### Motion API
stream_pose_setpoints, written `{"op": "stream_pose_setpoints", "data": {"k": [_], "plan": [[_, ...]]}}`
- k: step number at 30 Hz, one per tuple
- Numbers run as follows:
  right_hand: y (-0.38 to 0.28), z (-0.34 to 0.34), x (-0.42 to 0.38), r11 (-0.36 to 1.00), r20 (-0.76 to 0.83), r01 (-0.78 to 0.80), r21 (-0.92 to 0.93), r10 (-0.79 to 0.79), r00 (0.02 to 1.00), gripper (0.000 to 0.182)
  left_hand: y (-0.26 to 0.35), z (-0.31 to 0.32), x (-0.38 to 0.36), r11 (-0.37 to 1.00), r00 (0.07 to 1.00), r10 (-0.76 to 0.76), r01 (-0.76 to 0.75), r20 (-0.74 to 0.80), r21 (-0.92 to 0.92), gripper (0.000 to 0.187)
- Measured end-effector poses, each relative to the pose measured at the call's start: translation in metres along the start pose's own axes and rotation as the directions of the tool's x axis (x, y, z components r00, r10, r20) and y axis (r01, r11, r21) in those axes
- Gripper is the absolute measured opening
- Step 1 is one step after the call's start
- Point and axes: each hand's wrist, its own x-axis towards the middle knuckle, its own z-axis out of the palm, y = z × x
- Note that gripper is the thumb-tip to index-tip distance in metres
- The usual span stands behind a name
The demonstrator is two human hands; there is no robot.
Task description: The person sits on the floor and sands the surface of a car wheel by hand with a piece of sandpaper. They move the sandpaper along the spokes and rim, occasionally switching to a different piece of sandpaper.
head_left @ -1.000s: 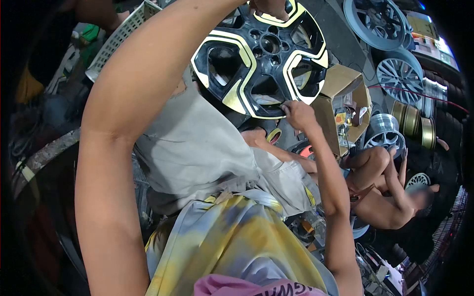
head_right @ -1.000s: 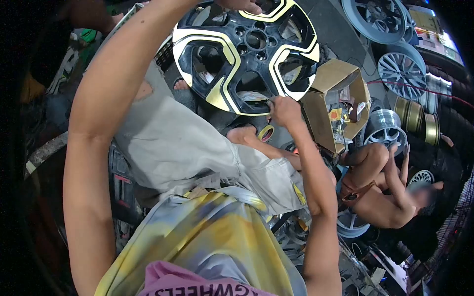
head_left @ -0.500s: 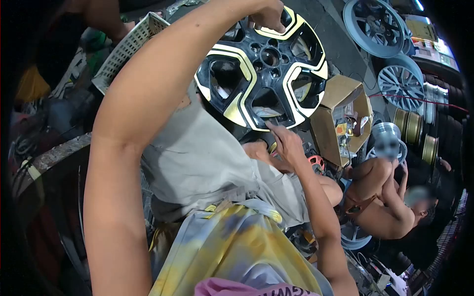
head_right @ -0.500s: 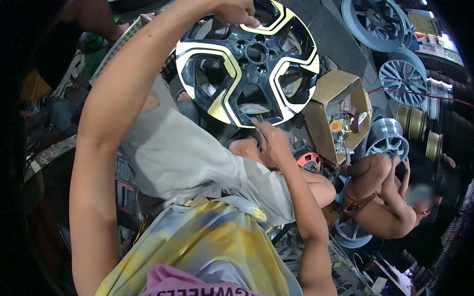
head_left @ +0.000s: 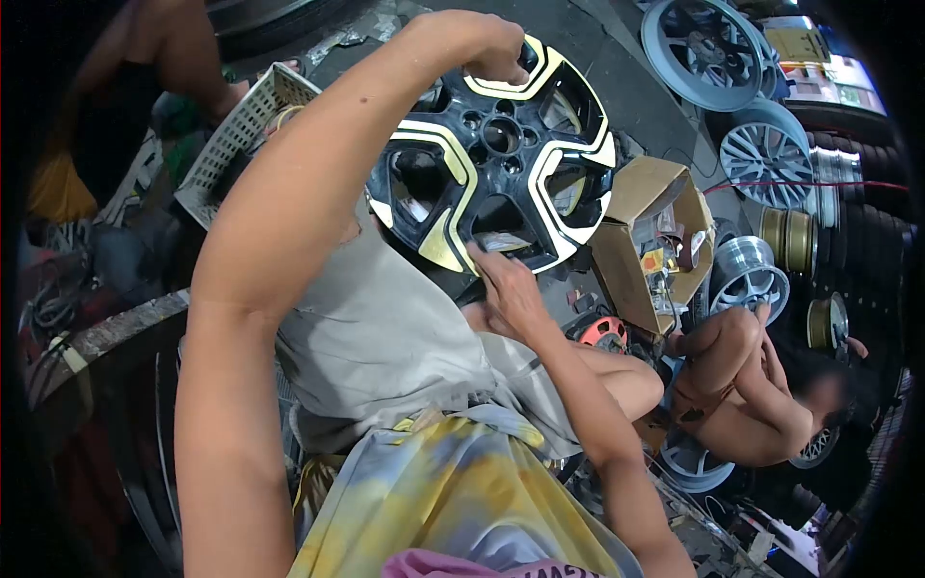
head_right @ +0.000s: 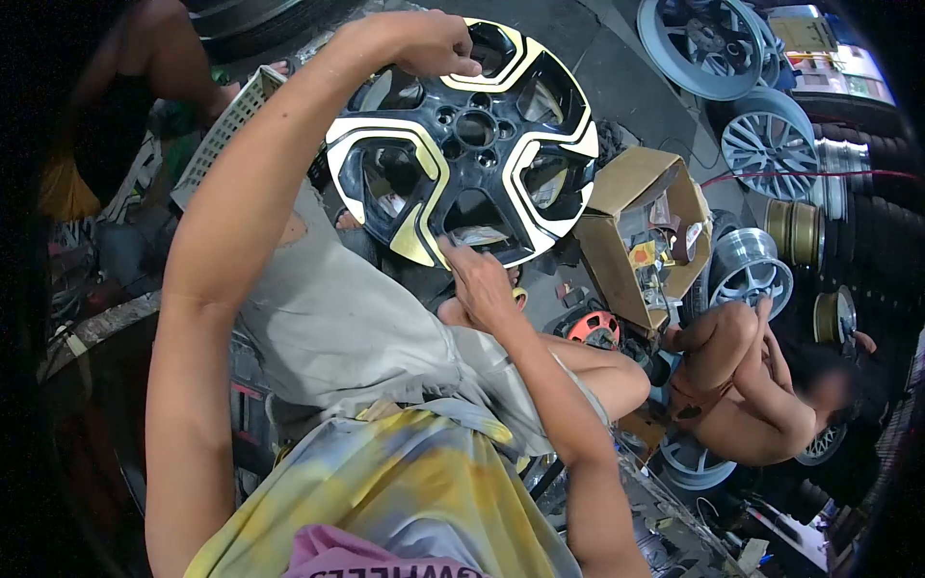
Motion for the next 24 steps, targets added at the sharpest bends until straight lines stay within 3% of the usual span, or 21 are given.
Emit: {"op": "stream_pose_setpoints", "data": {"k": [2, 3, 6, 8, 10, 12, 14, 16, 18, 20, 22, 24], "plan": [[-0.003, 0.006, 0.013, 0.994, -0.088, -0.004, 0.108, 0.013, 0.996, 0.043, 0.003, 0.000, 0.001, 1.000, 1.000, 0.001, 0.000, 0.024, -0.022, 0.047], [-0.010, -0.004, 0.006, 0.989, -0.044, -0.055, 0.139, 0.061, 0.997, 0.038, 0.001, 0.001, -0.004, 0.996, 0.999, 0.047, -0.048, -0.019, -0.071, 0.046], [-0.006, -0.017, -0.021, 0.996, -0.079, 0.012, 0.088, -0.005, 0.997, 0.034, -0.004, -0.007, -0.014, 0.992, 0.996, 0.088, -0.090, -0.027, -0.085, 0.045], [-0.007, -0.005, -0.007, 0.998, -0.021, -0.041, 0.042, 0.042, 0.999, 0.035, -0.004, -0.006, -0.009, 0.998, 0.999, -0.036, 0.034, -0.029, -0.049, 0.043], [-0.007, 0.013, 0.029, 0.986, -0.123, -0.053, 0.159, 0.073, 0.990, 0.039, -0.001, -0.004, 0.000, 1.000, 1.000, -0.016, 0.015, -0.026, -0.014, 0.044], [-0.015, 0.013, 0.035, 0.995, -0.108, -0.049, 0.081, 0.058, 0.992, 0.033, 0.005, -0.001, -0.005, 0.993, 0.990, 0.085, -0.094, -0.113, -0.073, 0.044], [-0.023, 0.010, 0.013, 0.971, -0.145, -0.101, 0.217, 0.134, 0.980, 0.027, 0.007, -0.009, -0.011, 0.992, 0.995, 0.065, -0.073, -0.076, -0.105, 0.046], [-0.029, 0.010, 0.007, 0.961, -0.169, -0.135, 0.242, 0.179, 0.969, 0.026, 0.012, -0.018, -0.018, 0.991, 0.997, 0.071, -0.070, 0.006, -0.111, 0.046], [-0.031, 0.013, 0.034, 0.952, -0.094, -0.242, 0.187, 0.263, 0.960, 0.026, 0.015, -0.010, -0.009, 0.997, 0.999, 0.027, -0.028, -0.018, -0.072, 0.047], [-0.026, 0.027, 0.044, 0.954, -0.154, -0.222, 0.200, 0.255, 0.955, 0.026, 0.015, -0.009, -0.008, 0.997, 0.988, 0.067, -0.072, -0.135, -0.030, 0.048], [-0.034, 0.020, 0.029, 0.910, -0.121, -0.298, 0.287, 0.343, 0.932, 0.026, 0.009, -0.002, -0.006, 0.987, 0.985, 0.112, -0.125, -0.129, -0.097, 0.046], [-0.037, 0.019, 0.028, 0.903, -0.191, -0.265, 0.337, 0.341, 0.921, 0.026, 0.018, -0.019, -0.020, 0.992, 0.997, 0.076, -0.079, -0.031, -0.095, 0.045]]}}
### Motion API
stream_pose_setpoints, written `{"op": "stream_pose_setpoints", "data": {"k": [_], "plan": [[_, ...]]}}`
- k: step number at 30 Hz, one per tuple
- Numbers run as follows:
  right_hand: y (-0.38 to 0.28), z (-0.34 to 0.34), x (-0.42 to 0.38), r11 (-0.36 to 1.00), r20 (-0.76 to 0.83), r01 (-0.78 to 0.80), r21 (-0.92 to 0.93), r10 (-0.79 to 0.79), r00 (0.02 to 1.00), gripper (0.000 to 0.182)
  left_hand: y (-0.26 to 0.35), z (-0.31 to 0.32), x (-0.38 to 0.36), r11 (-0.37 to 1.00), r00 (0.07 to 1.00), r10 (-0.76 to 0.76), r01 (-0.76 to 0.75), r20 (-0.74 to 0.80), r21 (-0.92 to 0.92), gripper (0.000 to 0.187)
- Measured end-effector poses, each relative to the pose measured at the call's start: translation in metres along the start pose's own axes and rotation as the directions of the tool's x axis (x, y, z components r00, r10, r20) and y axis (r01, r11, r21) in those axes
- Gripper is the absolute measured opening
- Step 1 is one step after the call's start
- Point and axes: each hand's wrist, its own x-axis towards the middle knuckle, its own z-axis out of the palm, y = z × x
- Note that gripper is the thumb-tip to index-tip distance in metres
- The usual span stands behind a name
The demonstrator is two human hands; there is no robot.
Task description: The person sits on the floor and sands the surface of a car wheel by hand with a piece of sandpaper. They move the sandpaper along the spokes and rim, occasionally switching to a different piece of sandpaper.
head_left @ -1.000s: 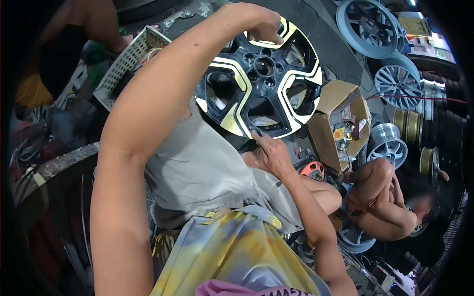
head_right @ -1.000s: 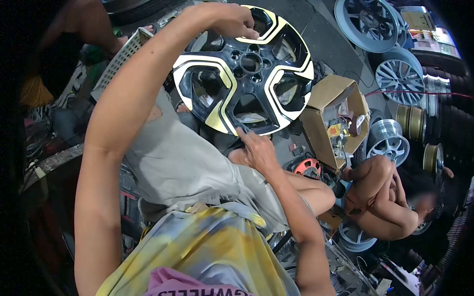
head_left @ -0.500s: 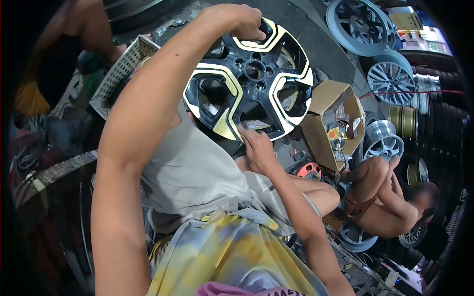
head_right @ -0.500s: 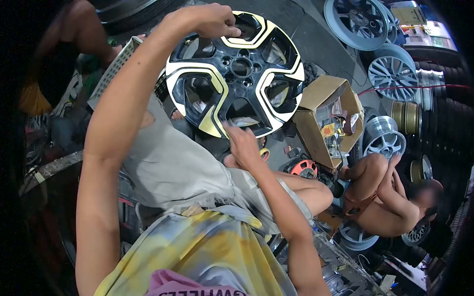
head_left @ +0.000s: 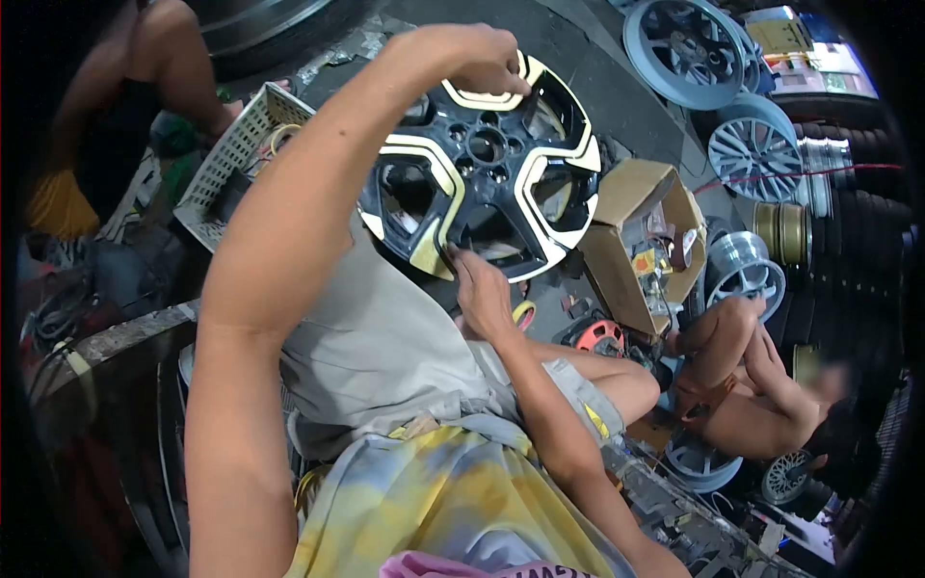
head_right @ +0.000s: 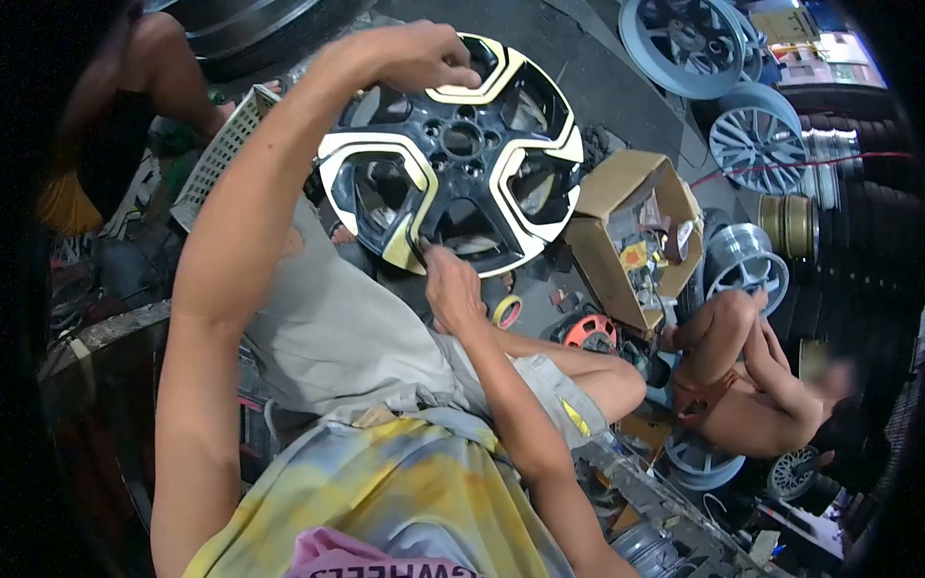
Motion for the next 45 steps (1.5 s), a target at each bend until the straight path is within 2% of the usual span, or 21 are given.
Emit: {"op": "stream_pose_setpoints", "data": {"k": [2, 3, 7, 11, 16, 18, 20, 22, 24, 26, 28, 30, 31, 33, 34, 36, 38, 41, 42, 44, 45], "plan": [[-0.001, 0.007, 0.016, 0.994, 0.042, -0.046, -0.096, 0.050, 0.998, 0.027, 0.000, 0.007, 0.005, 1.000, 1.000, -0.005, 0.005, -0.011, 0.000, 0.045], [-0.002, 0.012, 0.017, 0.991, 0.015, -0.006, -0.136, 0.008, 1.000, 0.027, -0.002, 0.007, 0.005, 1.000, 0.999, -0.022, 0.023, -0.039, 0.008, 0.045], [-0.007, 0.007, 0.001, 0.998, -0.004, 0.022, -0.064, -0.022, 1.000, 0.027, -0.008, 0.015, 0.007, 0.999, 0.996, 0.047, -0.046, -0.072, 0.020, 0.044], [-0.002, 0.016, 0.023, 0.984, -0.037, 0.025, -0.177, -0.032, 0.999, 0.026, 0.001, 0.011, 0.003, 0.997, 0.999, -0.047, 0.047, 0.008, 0.054, 0.044], [0.014, -0.027, -0.029, 0.973, 0.053, 0.076, -0.218, -0.065, 0.996, 0.032, -0.026, 0.017, 0.000, 1.000, 1.000, 0.025, -0.025, 0.011, 0.015, 0.046], [0.021, -0.046, -0.043, 0.895, 0.138, 0.164, -0.414, -0.116, 0.984, 0.036, -0.039, 0.013, 0.000, 0.997, 0.994, -0.066, 0.064, 0.087, 0.034, 0.047], [0.022, -0.030, -0.028, 0.930, 0.087, 0.168, -0.326, -0.147, 0.985, 0.035, -0.048, 0.014, -0.001, 0.993, 0.986, -0.115, 0.113, 0.124, 0.022, 0.049], [0.023, -0.007, -0.004, 0.947, 0.013, 0.210, -0.243, -0.213, 0.977, 0.035, -0.074, 0.027, 0.004, 0.985, 0.984, -0.167, 0.169, 0.066, -0.027, 0.051], [0.020, -0.006, -0.001, 0.958, 0.016, 0.183, -0.221, -0.184, 0.983, 0.036, -0.089, 0.029, 0.000, 0.977, 0.970, -0.187, 0.201, 0.155, -0.077, 0.053], [0.031, -0.029, -0.018, 0.911, 0.101, 0.284, -0.298, -0.266, 0.959, 0.040, -0.105, 0.029, -0.006, 0.936, 0.902, -0.351, 0.333, 0.252, 0.113, 0.056], [0.048, -0.066, -0.041, 0.859, 0.167, 0.301, -0.415, -0.253, 0.953, 0.039, -0.142, 0.041, -0.016, 0.930, 0.898, -0.368, 0.362, 0.240, 0.068, 0.060], [0.056, -0.108, -0.042, 0.772, 0.239, 0.306, -0.557, -0.204, 0.949, 0.035, -0.161, 0.047, -0.032, 0.891, 0.859, -0.452, 0.419, 0.242, 0.175, 0.062], [0.067, -0.121, -0.034, 0.817, 0.165, 0.252, -0.519, -0.194, 0.967, 0.032, -0.167, 0.052, -0.038, 0.889, 0.855, -0.455, 0.420, 0.250, 0.181, 0.062], [0.068, -0.133, -0.009, 0.949, -0.101, 0.107, -0.296, -0.142, 0.985, 0.027, -0.181, 0.068, -0.046, 0.783, 0.702, -0.600, 0.613, 0.384, 0.103, 0.063], [0.065, -0.137, 0.006, 0.950, -0.167, 0.068, -0.305, -0.123, 0.978, 0.027, -0.234, 0.109, -0.031, 0.853, 0.769, -0.521, 0.480, 0.371, 0.204, 0.062], [0.080, -0.128, 0.036, 0.960, -0.216, 0.020, -0.278, -0.083, 0.973, 0.028, -0.188, 0.103, -0.060, 0.695, 0.623, -0.629, 0.719, 0.465, -0.023, 0.058], [0.106, -0.109, 0.065, 0.931, -0.278, 0.017, -0.363, -0.126, 0.952, 0.031, -0.167, 0.119, -0.076, 0.647, 0.650, -0.551, 0.729, 0.524, -0.225, 0.054], [0.116, -0.083, 0.085, 0.892, -0.211, -0.032, -0.451, -0.072, 0.975, 0.032, -0.148, 0.167, -0.089, 0.521, 0.672, -0.599, 0.740, 0.435, -0.426, 0.054], [0.111, -0.076, 0.087, 0.887, -0.189, -0.043, -0.460, -0.051, 0.981, 0.033, -0.151, 0.186, -0.091, 0.464, 0.676, -0.621, 0.725, 0.397, -0.508, 0.055], [0.127, -0.057, 0.092, 0.917, -0.279, -0.032, -0.397, -0.088, 0.956, 0.036, -0.146, 0.196, -0.092, 0.328, 0.664, -0.623, 0.702, 0.414, -0.632, 0.060], [0.128, -0.057, 0.094, 0.917, -0.285, -0.031, -0.399, -0.092, 0.954, 0.036, -0.145, 0.203, -0.090, 0.331, 0.662, -0.667, 0.675, 0.342, -0.660, 0.063]]}}
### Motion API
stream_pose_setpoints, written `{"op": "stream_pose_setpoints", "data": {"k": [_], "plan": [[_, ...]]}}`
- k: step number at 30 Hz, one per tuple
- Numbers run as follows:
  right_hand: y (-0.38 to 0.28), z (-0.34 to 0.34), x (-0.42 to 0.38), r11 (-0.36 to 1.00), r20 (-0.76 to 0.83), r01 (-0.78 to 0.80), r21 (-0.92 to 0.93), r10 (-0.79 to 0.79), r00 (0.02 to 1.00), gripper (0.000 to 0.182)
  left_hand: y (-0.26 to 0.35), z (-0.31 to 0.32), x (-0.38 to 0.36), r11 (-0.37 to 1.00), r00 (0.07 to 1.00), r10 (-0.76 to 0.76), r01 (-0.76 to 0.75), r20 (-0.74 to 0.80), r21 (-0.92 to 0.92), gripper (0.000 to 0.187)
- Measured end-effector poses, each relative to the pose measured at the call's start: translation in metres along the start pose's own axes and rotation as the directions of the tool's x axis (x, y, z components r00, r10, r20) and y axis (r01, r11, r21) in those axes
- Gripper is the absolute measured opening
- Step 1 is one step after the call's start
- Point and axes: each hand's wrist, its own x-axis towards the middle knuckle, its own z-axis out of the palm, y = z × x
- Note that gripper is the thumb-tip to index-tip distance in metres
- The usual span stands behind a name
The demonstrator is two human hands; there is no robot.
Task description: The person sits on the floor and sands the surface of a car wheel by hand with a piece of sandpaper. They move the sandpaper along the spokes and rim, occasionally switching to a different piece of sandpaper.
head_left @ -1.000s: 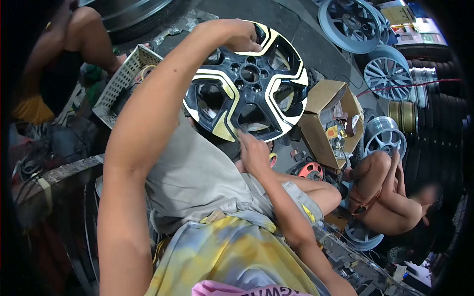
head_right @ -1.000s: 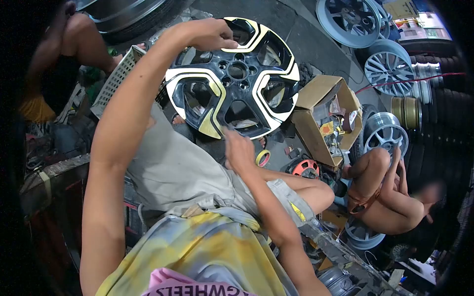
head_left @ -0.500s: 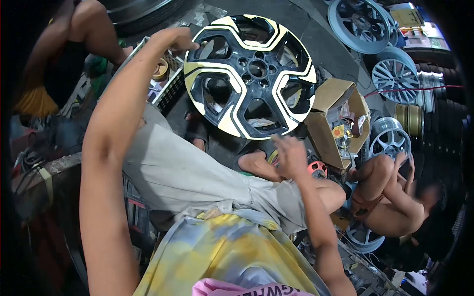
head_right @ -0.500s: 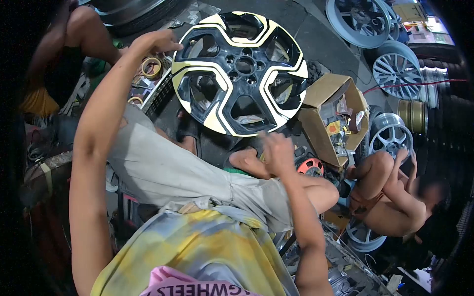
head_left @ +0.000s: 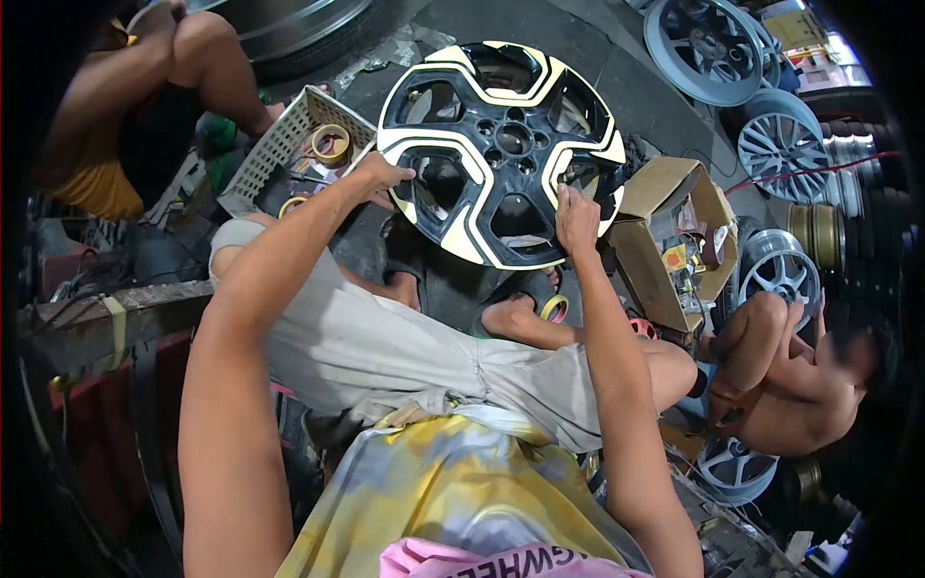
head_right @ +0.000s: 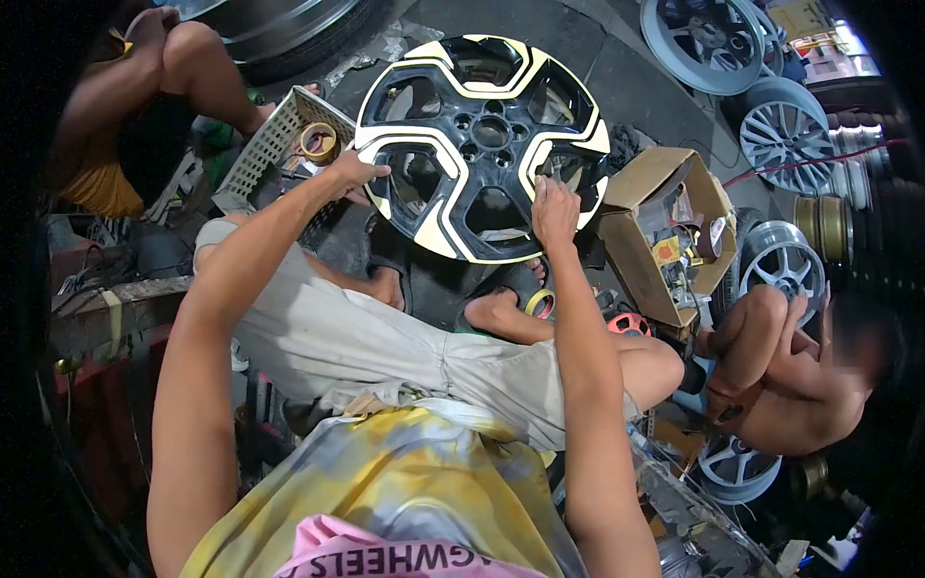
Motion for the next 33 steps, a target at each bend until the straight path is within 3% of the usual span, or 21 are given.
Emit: {"op": "stream_pose_setpoints", "data": {"k": [2, 4, 5, 9, 13, 15, 17, 18, 19, 21, 22, 23, 24, 26, 27, 29, 31, 33], "plan": [[0.002, -0.002, 0.003, 0.995, 0.121, -0.047, -0.092, 0.058, 0.991, 0.042, 0.003, 0.007, 0.000, 0.999, 0.996, 0.036, -0.039, -0.078, -0.031, 0.066], [0.001, -0.001, 0.001, 0.993, 0.124, -0.085, -0.081, 0.095, 0.988, 0.045, 0.013, 0.011, -0.006, 0.994, 0.985, -0.086, 0.094, -0.153, 0.050, 0.060], [-0.001, -0.001, 0.004, 0.991, 0.122, -0.121, -0.063, 0.128, 0.984, 0.047, 0.016, 0.010, -0.008, 0.995, 0.985, -0.075, 0.083, -0.152, 0.047, 0.060], [-0.015, -0.001, -0.018, 0.980, 0.123, -0.197, -0.019, 0.198, 0.972, 0.049, 0.023, -0.008, 0.004, 0.988, 0.961, 0.139, -0.119, -0.241, 0.096, 0.054], [-0.045, 0.001, -0.047, 0.962, 0.089, -0.273, -0.025, 0.274, 0.958, 0.046, 0.036, -0.022, 0.045, 0.911, 0.898, 0.305, -0.179, -0.317, 0.371, 0.051], [-0.054, -0.009, -0.052, 0.948, 0.134, -0.317, 0.004, 0.314, 0.940, 0.041, 0.037, -0.024, 0.052, 0.891, 0.904, 0.332, -0.208, -0.268, 0.403, 0.054], [-0.051, -0.024, -0.057, 0.985, 0.052, -0.127, 0.120, 0.121, 0.991, 0.037, 0.036, -0.027, 0.056, 0.863, 0.898, 0.376, -0.249, -0.230, 0.439, 0.060], [-0.058, -0.037, -0.058, 0.985, 0.029, -0.099, 0.143, 0.096, 0.995, 0.035, 0.041, -0.028, 0.044, 0.873, 0.910, 0.344, -0.219, -0.232, 0.436, 0.065], [-0.063, -0.046, -0.061, 0.991, -0.042, -0.029, 0.132, 0.035, 0.999, 0.033, 0.040, -0.029, 0.048, 0.817, 0.893, 0.394, -0.230, -0.220, 0.529, 0.073], [-0.075, -0.067, -0.076, 0.981, -0.033, 0.173, 0.088, -0.171, 0.985, 0.029, 0.034, -0.033, 0.065, 0.721, 0.895, 0.431, -0.266, -0.115, 0.640, 0.082], [-0.077, -0.072, -0.093, 0.981, -0.022, 0.170, 0.088, -0.169, 0.985, 0.029, 0.029, -0.036, 0.079, 0.747, 0.919, 0.392, -0.287, -0.049, 0.600, 0.088], [-0.080, -0.077, -0.109, 0.968, 0.082, 0.231, 0.101, -0.239, 0.967, 0.028, 0.023, -0.028, 0.083, 0.748, 0.920, 0.390, -0.286, -0.048, 0.599, 0.088], [-0.082, -0.078, -0.116, 0.950, 0.183, 0.289, 0.120, -0.307, 0.934, 0.029, 0.019, -0.018, 0.081, 0.819, 0.896, 0.403, -0.261, -0.188, 0.512, 0.089], [-0.077, -0.065, -0.126, 0.938, 0.184, 0.345, 0.033, -0.345, 0.920, 0.029, 0.017, 0.005, 0.063, 0.921, 0.842, 0.340, -0.207, -0.418, 0.331, 0.092], [-0.076, -0.059, -0.131, 0.915, 0.187, 0.400, -0.055, -0.385, 0.904, 0.030, 0.023, 0.017, 0.042, 0.955, 0.843, 0.272, -0.179, -0.463, 0.235, 0.092], [-0.085, -0.051, -0.121, 0.937, 0.232, 0.340, -0.078, -0.314, 0.921, 0.031, 0.024, 0.029, 0.037, 0.965, 0.795, 0.250, -0.157, -0.553, 0.212, 0.085], [-0.092, -0.047, -0.115, 0.942, 0.196, 0.321, -0.097, -0.298, 0.934, 0.032, 0.024, 0.027, 0.032, 0.959, 0.812, 0.251, -0.136, -0.526, 0.248, 0.085], [-0.076, -0.059, -0.119, 0.938, 0.272, 0.325, -0.121, -0.284, 0.920, 0.032, 0.026, 0.021, 0.032, 0.955, 0.818, 0.249, -0.120, -0.518, 0.271, 0.085]]}}
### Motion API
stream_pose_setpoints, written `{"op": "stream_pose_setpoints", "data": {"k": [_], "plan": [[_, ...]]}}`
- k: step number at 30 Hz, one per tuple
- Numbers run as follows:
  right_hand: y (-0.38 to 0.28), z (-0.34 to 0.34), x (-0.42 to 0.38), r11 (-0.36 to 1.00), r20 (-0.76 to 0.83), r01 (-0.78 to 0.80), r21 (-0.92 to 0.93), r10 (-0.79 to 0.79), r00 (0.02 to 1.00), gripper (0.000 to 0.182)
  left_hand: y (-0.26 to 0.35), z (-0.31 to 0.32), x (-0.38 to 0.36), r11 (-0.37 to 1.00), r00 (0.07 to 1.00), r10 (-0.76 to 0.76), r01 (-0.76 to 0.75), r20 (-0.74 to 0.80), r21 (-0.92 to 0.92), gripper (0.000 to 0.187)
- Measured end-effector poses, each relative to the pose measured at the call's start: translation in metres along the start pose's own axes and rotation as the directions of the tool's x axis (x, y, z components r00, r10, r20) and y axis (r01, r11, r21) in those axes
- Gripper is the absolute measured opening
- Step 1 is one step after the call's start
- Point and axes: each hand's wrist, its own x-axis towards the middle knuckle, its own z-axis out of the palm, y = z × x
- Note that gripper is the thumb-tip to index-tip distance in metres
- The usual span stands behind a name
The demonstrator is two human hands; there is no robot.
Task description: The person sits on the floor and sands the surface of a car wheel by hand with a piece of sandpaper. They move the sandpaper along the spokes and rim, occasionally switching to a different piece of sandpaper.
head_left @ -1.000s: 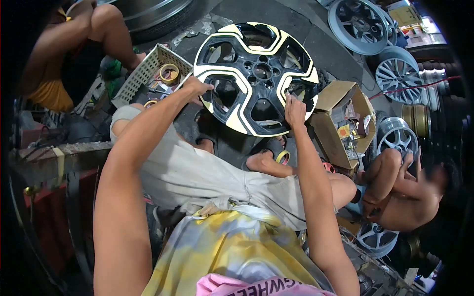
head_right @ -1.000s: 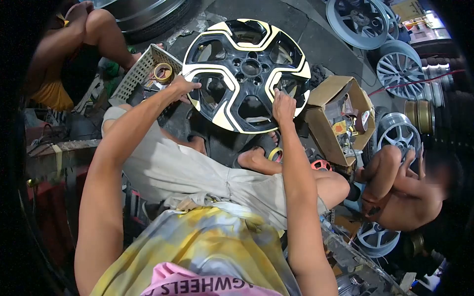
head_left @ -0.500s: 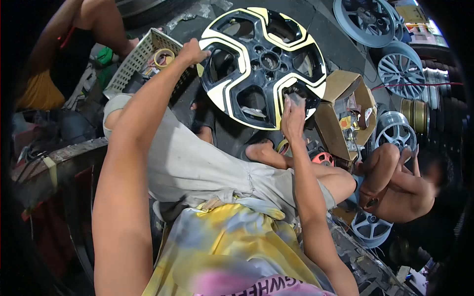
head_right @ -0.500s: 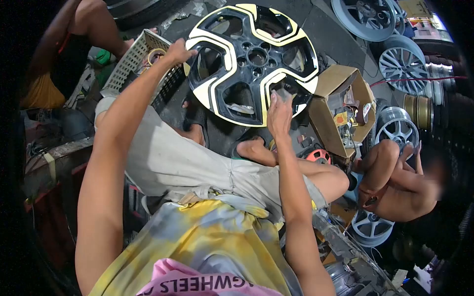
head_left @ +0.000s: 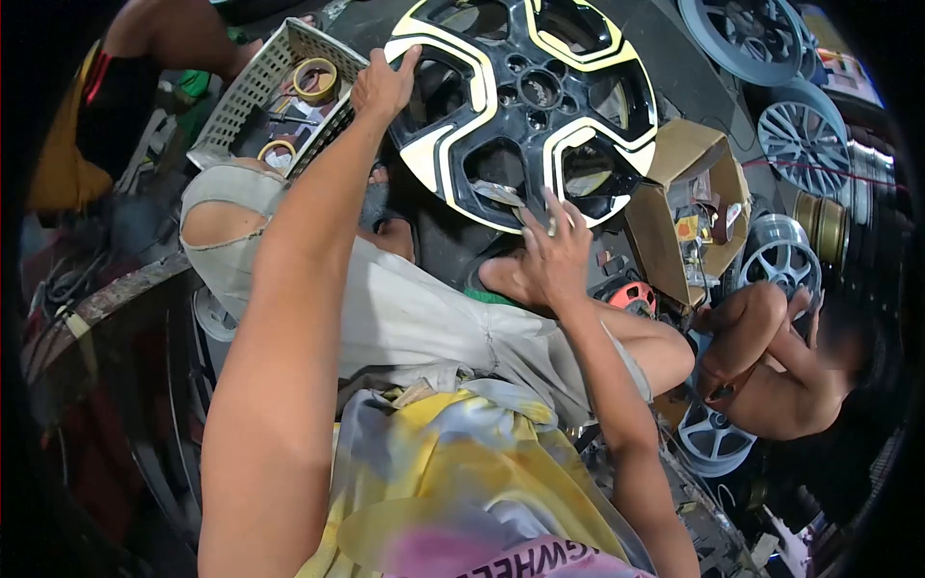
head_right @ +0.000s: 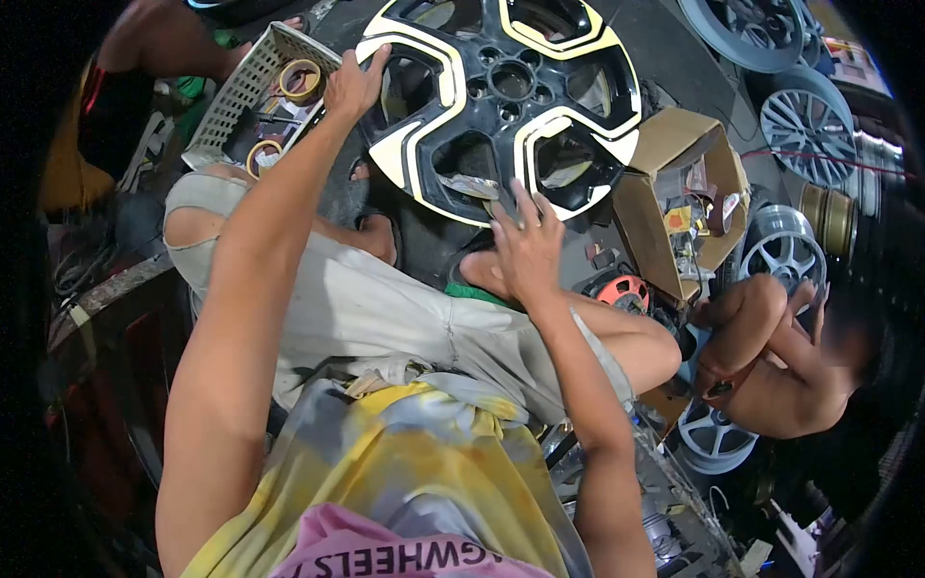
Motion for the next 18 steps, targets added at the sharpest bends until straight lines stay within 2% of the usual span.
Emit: {"op": "stream_pose_setpoints", "data": {"k": [3, 6, 9, 10, 12, 13, 14, 16, 18], "plan": [[0.016, -0.017, -0.004, 0.997, 0.019, 0.066, 0.028, -0.067, 0.998, 0.033, -0.003, 0.008, 0.000, 0.998, 0.995, 0.065, -0.064, -0.070, 0.010, 0.085], [0.016, -0.015, 0.021, 0.991, 0.055, 0.132, -0.002, -0.132, 0.990, 0.033, -0.001, 0.006, 0.000, 0.999, 0.998, 0.045, -0.044, -0.037, 0.015, 0.084], [0.013, -0.017, 0.038, 0.959, 0.153, 0.275, -0.068, -0.262, 0.953, 0.030, 0.004, 0.002, -0.002, 0.999, 0.997, 0.032, -0.032, -0.063, 0.003, 0.084], [0.013, -0.027, 0.034, 0.958, 0.169, 0.279, -0.063, -0.265, 0.949, 0.030, 0.002, 0.003, -0.005, 0.999, 0.997, 0.037, -0.037, -0.064, 0.001, 0.085], [0.012, -0.044, 0.031, 0.985, 0.253, 0.173, -0.010, -0.165, 0.953, 0.026, -0.003, 0.006, -0.002, 0.999, 0.999, 0.038, -0.039, -0.038, -0.018, 0.085], [0.008, -0.045, 0.034, 0.986, 0.243, 0.159, -0.041, -0.144, 0.959, 0.026, -0.003, 0.007, -0.003, 0.998, 0.998, 0.051, -0.052, -0.044, -0.022, 0.085], [0.004, -0.042, 0.038, 0.986, 0.243, 0.157, -0.046, -0.142, 0.960, 0.026, -0.002, 0.007, -0.002, 0.997, 0.996, 0.070, -0.072, -0.058, -0.027, 0.085], [-0.002, -0.030, 0.050, 0.973, 0.360, 0.151, -0.174, -0.080, 0.930, 0.026, -0.002, 0.008, -0.002, 0.996, 0.993, 0.073, -0.077, -0.095, -0.038, 0.085], [-0.003, -0.034, 0.054, 0.963, 0.344, 0.207, -0.175, -0.137, 0.929, 0.026, -0.002, 0.007, -0.003, 0.997, 0.997, 0.037, -0.041, -0.065, -0.072, 0.087]]}}
